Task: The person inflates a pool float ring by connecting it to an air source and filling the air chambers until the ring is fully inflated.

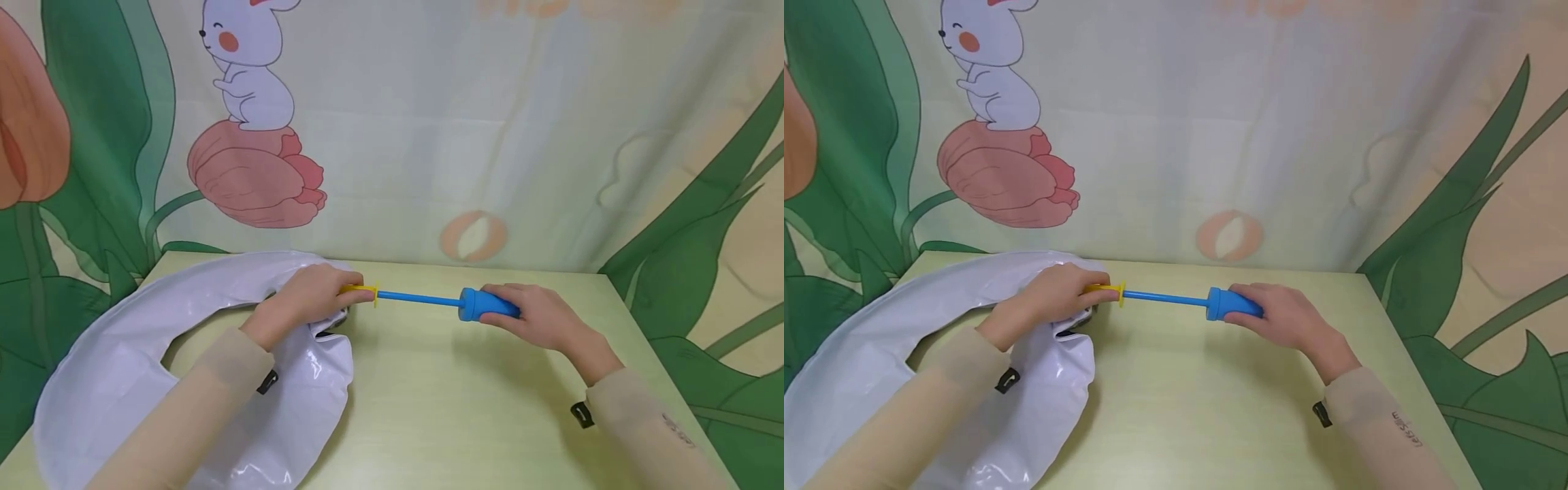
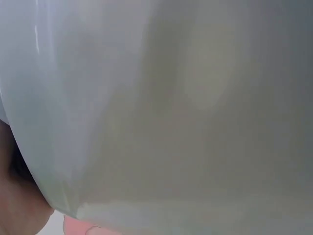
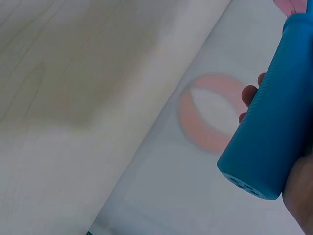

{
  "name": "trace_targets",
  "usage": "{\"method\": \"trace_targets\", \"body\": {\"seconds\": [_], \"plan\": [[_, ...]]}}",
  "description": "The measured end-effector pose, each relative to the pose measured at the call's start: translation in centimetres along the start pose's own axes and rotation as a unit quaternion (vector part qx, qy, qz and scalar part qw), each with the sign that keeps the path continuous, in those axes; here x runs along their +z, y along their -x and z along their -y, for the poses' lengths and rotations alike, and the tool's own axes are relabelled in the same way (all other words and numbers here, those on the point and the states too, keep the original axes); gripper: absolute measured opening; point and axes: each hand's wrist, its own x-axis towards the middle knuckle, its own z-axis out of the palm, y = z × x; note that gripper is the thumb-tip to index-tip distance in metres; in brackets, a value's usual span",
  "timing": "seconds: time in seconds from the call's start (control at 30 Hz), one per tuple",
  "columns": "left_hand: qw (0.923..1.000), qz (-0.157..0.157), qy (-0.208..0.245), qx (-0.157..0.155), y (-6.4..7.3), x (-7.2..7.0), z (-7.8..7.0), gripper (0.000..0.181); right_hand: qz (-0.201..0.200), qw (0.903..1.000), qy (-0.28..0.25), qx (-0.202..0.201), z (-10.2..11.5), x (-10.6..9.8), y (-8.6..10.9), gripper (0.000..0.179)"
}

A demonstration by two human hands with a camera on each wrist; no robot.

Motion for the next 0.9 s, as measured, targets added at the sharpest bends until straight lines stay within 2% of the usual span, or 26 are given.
{"method": "trace_targets", "body": {"seconds": [0.1, 0.2, 0.4, 0.53, 0.7, 0.8, 0.9], "plan": [[1.0000, -0.004, -0.001, 0.007, 0.1, -0.1, -0.2, 0.035, 0.000, 1.0000, 0.007, 0.004, -0.2, -0.1, 0.2, 0.063], [0.9997, -0.013, -0.003, 0.021, 0.0, 0.1, -0.7, 0.034, -0.003, 0.9997, 0.025, -0.005, 0.5, -0.1, -0.3, 0.062], [0.9986, -0.035, -0.012, 0.037, -1.1, 0.9, -2.6, 0.033, -0.044, 0.9940, 0.083, -0.054, 3.7, 0.1, -2.9, 0.057], [0.9987, -0.028, -0.020, 0.038, -1.9, 1.6, -4.0, 0.034, -0.062, 0.9895, 0.103, -0.080, 5.8, 1.1, -4.1, 0.055], [0.9991, -0.006, -0.022, 0.037, -2.2, 2.5, -4.6, 0.036, -0.042, 0.9918, 0.106, -0.058, 6.7, 2.3, -3.7, 0.063], [0.9993, -0.002, -0.021, 0.032, -2.0, 2.4, -4.1, 0.035, -0.021, 0.9944, 0.095, -0.041, 6.2, 2.5, -2.9, 0.067], [0.9992, -0.013, -0.018, 0.035, -1.6, 1.9, -3.2, 0.034, -0.015, 0.9961, 0.082, -0.029, 5.2, 2.1, -2.0, 0.067]]}}
